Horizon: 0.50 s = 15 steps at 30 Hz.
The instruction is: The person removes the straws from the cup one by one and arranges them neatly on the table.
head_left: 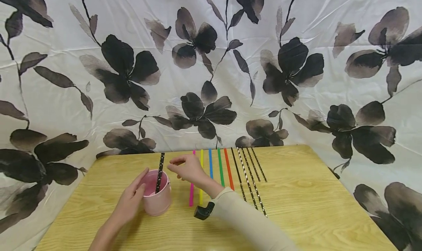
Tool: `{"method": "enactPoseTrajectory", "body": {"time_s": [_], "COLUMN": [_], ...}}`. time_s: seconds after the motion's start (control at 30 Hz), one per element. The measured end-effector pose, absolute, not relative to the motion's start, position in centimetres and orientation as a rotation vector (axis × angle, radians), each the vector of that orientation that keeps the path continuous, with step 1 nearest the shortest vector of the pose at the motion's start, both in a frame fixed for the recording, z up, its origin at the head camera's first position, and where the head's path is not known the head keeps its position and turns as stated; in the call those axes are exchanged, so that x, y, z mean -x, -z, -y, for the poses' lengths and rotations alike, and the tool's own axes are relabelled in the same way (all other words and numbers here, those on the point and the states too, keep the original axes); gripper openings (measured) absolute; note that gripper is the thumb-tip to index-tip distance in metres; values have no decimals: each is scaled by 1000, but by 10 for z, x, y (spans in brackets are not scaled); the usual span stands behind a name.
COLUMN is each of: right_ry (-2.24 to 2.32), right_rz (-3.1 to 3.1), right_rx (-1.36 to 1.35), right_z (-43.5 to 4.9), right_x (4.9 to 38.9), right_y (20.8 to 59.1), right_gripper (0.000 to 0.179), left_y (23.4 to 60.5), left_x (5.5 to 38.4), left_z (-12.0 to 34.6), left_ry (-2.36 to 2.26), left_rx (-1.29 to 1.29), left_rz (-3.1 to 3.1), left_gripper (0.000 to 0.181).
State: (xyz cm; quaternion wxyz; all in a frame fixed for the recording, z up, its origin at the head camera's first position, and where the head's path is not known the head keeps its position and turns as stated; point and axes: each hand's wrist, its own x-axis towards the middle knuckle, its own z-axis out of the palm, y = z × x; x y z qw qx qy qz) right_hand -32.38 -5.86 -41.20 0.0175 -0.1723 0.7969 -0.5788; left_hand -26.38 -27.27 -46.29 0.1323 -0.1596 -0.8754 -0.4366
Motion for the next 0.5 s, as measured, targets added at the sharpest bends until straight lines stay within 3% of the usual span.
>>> {"method": "enactPoseTrajectory", "body": {"time_s": [0.23,0.5], "right_ry": [1846,1910], "right_rz": [-2455,-2428], "right_rx": [480,517], "right_z": [77,87], "right_x": [328,333], "right_y": [414,421], "right_gripper": [23,7], "left_y": [463,463], "left_x": [264,263], "left_z": [271,272], "left_ry": [1290,1289], "left_rx": [469,468], "left_rz": [2550,2541], "left_gripper": [42,42]}}
